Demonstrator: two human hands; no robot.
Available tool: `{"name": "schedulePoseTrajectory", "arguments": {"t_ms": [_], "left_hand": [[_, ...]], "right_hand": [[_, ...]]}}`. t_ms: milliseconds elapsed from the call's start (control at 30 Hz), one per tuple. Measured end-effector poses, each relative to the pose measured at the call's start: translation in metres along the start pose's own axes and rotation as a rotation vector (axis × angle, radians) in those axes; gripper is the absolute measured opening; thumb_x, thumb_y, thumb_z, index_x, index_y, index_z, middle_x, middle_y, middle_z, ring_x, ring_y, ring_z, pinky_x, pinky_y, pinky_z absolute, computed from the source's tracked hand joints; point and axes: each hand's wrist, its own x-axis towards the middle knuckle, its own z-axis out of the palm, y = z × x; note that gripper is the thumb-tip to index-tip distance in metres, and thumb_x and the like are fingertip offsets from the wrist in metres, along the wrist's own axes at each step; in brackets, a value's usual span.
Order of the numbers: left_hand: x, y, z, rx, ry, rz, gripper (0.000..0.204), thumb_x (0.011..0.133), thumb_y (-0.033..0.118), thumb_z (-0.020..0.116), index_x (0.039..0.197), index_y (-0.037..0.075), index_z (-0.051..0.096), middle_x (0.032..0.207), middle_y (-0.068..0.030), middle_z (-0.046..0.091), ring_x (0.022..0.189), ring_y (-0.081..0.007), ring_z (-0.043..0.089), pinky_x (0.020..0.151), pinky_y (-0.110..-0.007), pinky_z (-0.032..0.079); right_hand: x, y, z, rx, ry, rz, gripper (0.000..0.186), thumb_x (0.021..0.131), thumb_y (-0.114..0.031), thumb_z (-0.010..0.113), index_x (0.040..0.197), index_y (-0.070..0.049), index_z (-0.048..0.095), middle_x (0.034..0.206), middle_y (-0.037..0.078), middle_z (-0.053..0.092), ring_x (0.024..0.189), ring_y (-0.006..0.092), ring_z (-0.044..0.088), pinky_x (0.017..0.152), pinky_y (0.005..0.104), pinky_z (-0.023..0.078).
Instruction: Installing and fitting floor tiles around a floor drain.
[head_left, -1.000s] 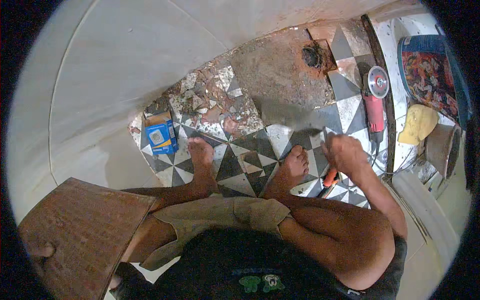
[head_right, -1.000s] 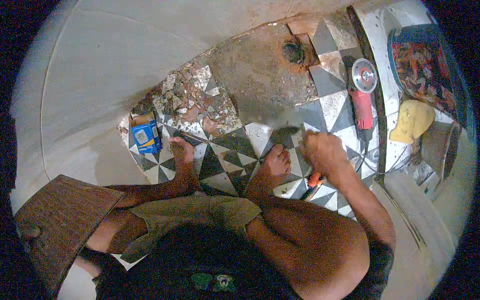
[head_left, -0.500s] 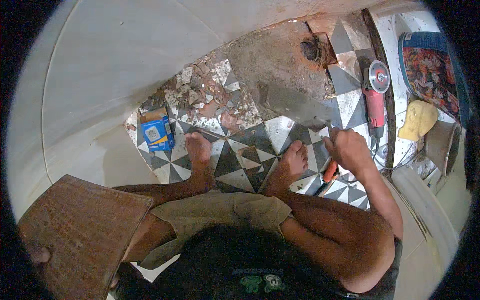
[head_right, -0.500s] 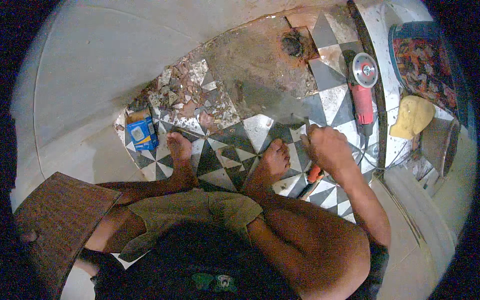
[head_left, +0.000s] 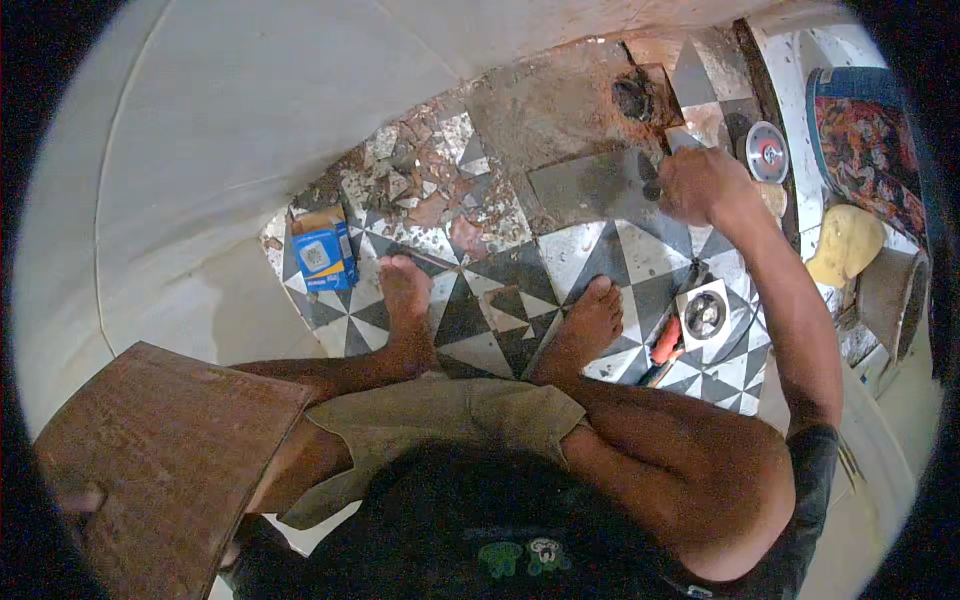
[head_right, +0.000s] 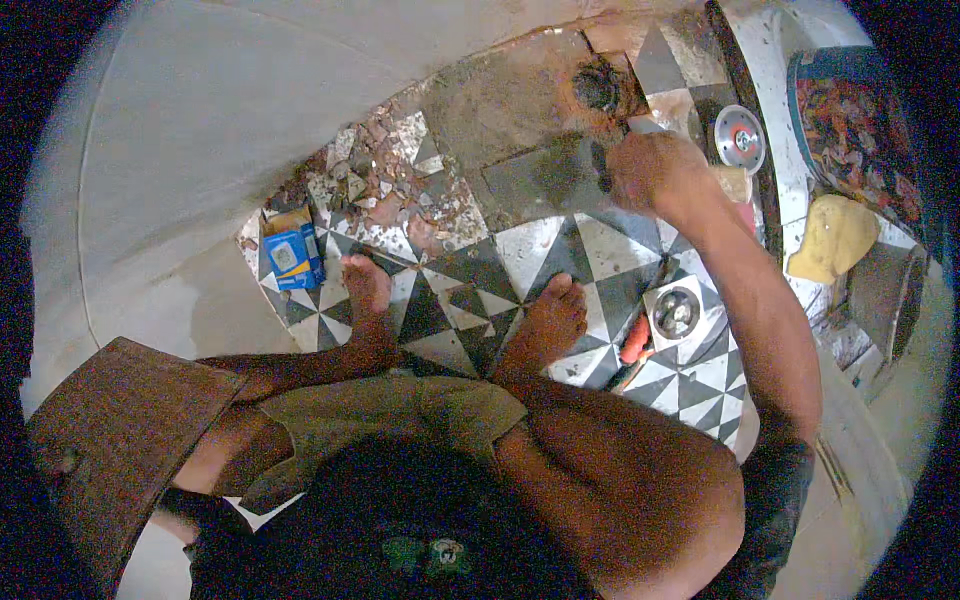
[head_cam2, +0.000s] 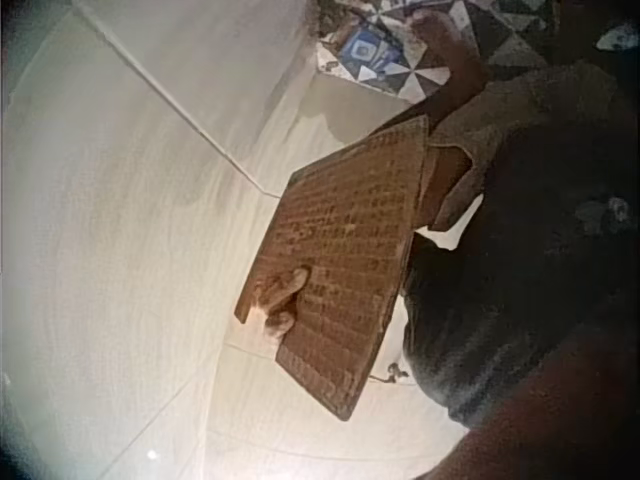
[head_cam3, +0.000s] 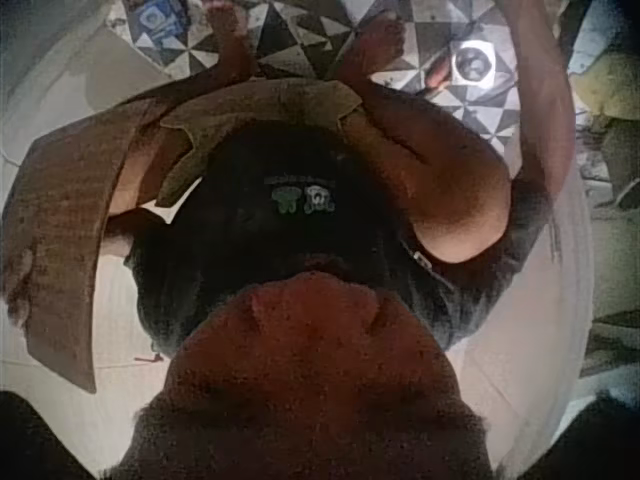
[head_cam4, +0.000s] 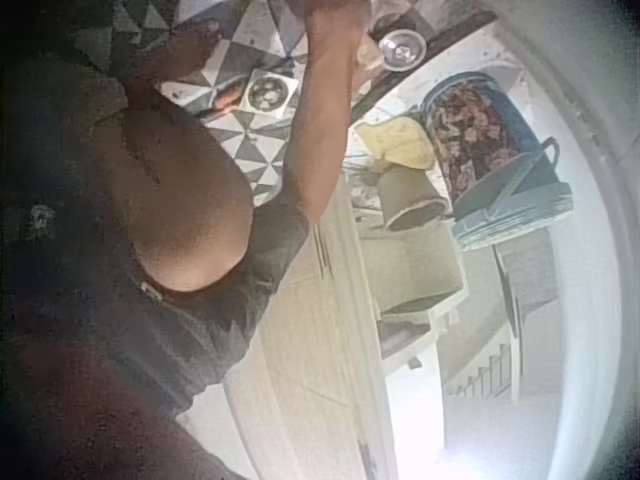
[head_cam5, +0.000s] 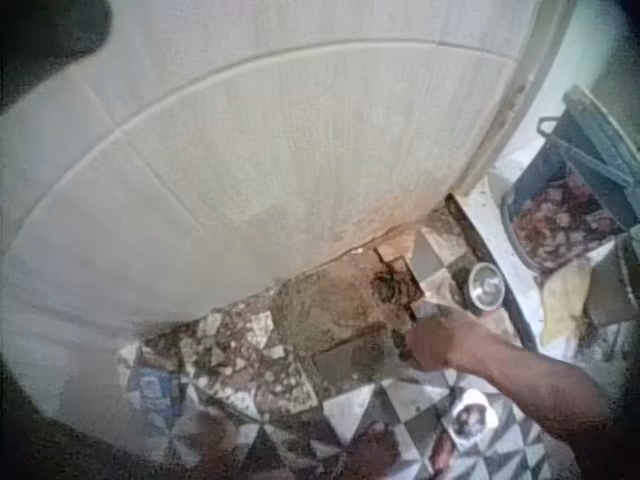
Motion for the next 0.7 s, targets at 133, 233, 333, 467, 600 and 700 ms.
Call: {"name": "schedulePoseTrajectory", "arguments": {"t_ms": [133, 233, 333, 467, 600, 700], "left_hand": [[0.009, -0.002, 0.007, 0.077, 0.172, 0.331, 0.037, 0.101, 0.026, 0.036, 0.077, 0.003, 0.054, 0.071, -0.0150, 0.055, 0.072, -0.0349, 0.056, 0.069, -0.044, 0.044], [0.004, -0.010, 0.003, 0.066, 0.247, 0.295, 0.028, 0.094, 0.018, 0.043, 0.072, 0.004, 0.054, 0.074, -0.0144, 0.057, 0.072, -0.0334, 0.056, 0.069, -0.042, 0.046], [-0.002, 0.007, -0.011, 0.045, 0.315, 0.265, 0.023, 0.089, 0.013, 0.048, 0.069, 0.005, 0.055, 0.076, -0.0140, 0.058, 0.071, -0.0324, 0.056, 0.069, -0.041, 0.047], [-0.009, 0.084, -0.065, 0.201, 0.203, 0.345, 0.009, 0.080, 0.010, 0.056, 0.076, 0.002, 0.058, 0.084, -0.0178, 0.057, 0.076, -0.0368, 0.058, 0.070, -0.046, 0.048], [-0.009, 0.076, -0.069, 0.243, 0.149, 0.237, 0.010, 0.080, 0.007, 0.055, 0.081, -0.002, 0.057, 0.083, -0.0218, 0.056, 0.077, -0.0393, 0.058, 0.069, -0.051, 0.047], [-0.008, 0.081, -0.066, 0.157, 0.247, 0.250, 0.010, 0.082, 0.006, 0.053, 0.080, -0.003, 0.056, 0.080, -0.0226, 0.055, 0.076, -0.0410, 0.058, 0.067, -0.052, 0.047]], "right_hand": [[0.000, 0.016, -0.003, 0.007, 0.155, -0.025, 0.029, 0.083, -0.032, 0.058, 0.092, -0.006, 0.067, 0.093, 0.017, 0.069, 0.088, 0.0356, 0.068, 0.082, 0.0470, 0.054], [0.002, 0.007, -0.006, 0.022, 0.230, 0.047, 0.030, 0.083, -0.032, 0.059, 0.091, -0.005, 0.067, 0.091, 0.019, 0.069, 0.087, 0.0364, 0.068, 0.081, 0.0471, 0.054], [0.029, 0.003, 0.019, -0.051, 0.248, -0.190, 0.026, 0.084, -0.024, 0.056, 0.089, -0.003, 0.071, 0.091, 0.021, 0.071, 0.084, 0.0372, 0.071, 0.076, 0.0477, 0.058], [0.015, 0.002, 0.016, 0.047, 0.101, -0.037, 0.027, 0.080, -0.021, 0.055, 0.083, -0.001, 0.073, 0.090, 0.024, 0.070, 0.087, 0.0358, 0.071, 0.082, 0.0443, 0.056], [-0.011, -0.017, -0.024, 0.049, 0.133, -0.113, 0.026, 0.081, -0.022, 0.055, 0.081, -0.002, 0.073, 0.088, 0.022, 0.071, 0.082, 0.0367, 0.071, 0.079, 0.0456, 0.056], [-0.046, -0.040, -0.040, 0.033, 0.236, -0.125, 0.025, 0.081, -0.022, 0.055, 0.081, -0.003, 0.072, 0.087, 0.021, 0.071, 0.081, 0.0366, 0.070, 0.078, 0.0462, 0.056]]}}
